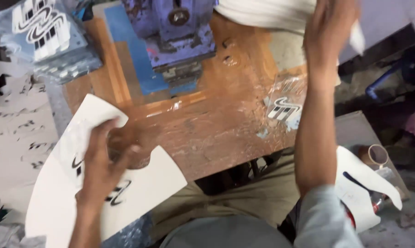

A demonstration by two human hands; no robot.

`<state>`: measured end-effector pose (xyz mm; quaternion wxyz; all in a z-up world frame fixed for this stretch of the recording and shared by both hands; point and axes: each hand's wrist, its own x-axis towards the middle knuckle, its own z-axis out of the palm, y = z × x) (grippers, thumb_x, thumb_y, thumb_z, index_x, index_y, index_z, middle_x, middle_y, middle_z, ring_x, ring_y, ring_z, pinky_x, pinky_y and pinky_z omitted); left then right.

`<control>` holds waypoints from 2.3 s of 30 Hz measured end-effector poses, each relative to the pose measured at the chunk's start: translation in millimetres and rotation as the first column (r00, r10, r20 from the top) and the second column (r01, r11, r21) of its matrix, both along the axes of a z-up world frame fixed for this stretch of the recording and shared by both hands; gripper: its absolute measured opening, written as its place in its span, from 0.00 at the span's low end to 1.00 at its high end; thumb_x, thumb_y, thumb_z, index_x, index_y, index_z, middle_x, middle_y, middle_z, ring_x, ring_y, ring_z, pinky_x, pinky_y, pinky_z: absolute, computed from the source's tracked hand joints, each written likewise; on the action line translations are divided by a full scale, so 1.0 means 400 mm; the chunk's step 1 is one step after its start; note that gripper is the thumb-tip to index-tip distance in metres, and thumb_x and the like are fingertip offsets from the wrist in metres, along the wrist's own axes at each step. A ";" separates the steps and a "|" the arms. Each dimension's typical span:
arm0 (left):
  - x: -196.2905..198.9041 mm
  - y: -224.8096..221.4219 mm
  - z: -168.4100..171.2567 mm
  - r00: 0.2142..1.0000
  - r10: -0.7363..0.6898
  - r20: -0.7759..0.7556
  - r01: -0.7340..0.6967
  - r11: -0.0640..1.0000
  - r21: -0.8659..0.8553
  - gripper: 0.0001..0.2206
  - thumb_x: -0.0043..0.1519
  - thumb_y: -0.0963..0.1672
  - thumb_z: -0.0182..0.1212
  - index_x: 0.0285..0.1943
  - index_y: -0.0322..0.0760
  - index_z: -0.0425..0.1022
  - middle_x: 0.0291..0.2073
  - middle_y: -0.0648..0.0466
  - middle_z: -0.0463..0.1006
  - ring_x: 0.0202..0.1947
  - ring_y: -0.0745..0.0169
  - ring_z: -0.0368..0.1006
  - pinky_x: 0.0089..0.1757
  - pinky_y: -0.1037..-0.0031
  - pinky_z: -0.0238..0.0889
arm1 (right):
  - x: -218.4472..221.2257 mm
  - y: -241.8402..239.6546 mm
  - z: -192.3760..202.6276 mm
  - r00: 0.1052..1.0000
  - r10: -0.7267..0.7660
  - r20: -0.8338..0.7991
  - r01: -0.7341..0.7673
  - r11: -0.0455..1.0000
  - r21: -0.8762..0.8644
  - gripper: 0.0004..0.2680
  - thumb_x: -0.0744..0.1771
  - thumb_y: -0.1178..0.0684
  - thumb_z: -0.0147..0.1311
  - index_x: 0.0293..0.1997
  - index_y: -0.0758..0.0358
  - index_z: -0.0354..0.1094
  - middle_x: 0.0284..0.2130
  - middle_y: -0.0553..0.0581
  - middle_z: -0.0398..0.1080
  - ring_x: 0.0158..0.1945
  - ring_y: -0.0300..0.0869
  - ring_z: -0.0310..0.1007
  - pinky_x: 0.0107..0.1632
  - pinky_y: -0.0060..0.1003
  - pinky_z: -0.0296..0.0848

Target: Stamping logos onto shoe upper components using a manual press machine.

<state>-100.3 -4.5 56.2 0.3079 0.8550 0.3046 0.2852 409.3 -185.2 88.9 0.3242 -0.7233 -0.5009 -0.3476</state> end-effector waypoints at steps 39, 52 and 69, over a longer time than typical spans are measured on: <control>0.390 0.171 -0.068 0.930 -0.114 -0.349 0.169 0.977 0.133 0.42 0.51 0.59 0.75 0.65 0.25 0.70 0.52 0.33 0.70 0.56 0.32 0.64 0.54 0.47 0.62 | -0.316 0.136 -0.143 0.947 0.131 -0.294 -0.287 0.754 -0.591 0.23 0.72 0.35 0.44 0.33 0.68 0.74 0.67 0.68 0.63 0.72 0.55 0.57 0.74 0.53 0.49; 0.248 0.017 -0.096 0.915 -0.153 -0.373 0.261 0.930 0.258 0.33 0.67 0.58 0.57 0.76 0.39 0.66 0.74 0.38 0.55 0.73 0.33 0.47 0.65 0.44 0.42 | -0.171 -0.529 -0.199 0.568 -0.322 -0.757 0.137 0.945 -0.298 0.14 0.65 0.49 0.70 0.44 0.70 0.71 0.36 0.57 0.74 0.37 0.38 0.70 0.39 0.37 0.66; 0.220 -0.010 -0.168 0.954 -0.149 -0.262 0.238 0.904 0.356 0.32 0.67 0.52 0.59 0.82 0.48 0.59 0.80 0.40 0.43 0.80 0.32 0.34 0.72 0.40 0.30 | -0.544 0.134 -0.159 0.028 0.151 -0.988 -0.806 0.588 0.067 0.11 0.70 0.56 0.53 0.58 0.66 0.70 0.34 0.57 0.76 0.31 0.38 0.79 0.31 0.30 0.82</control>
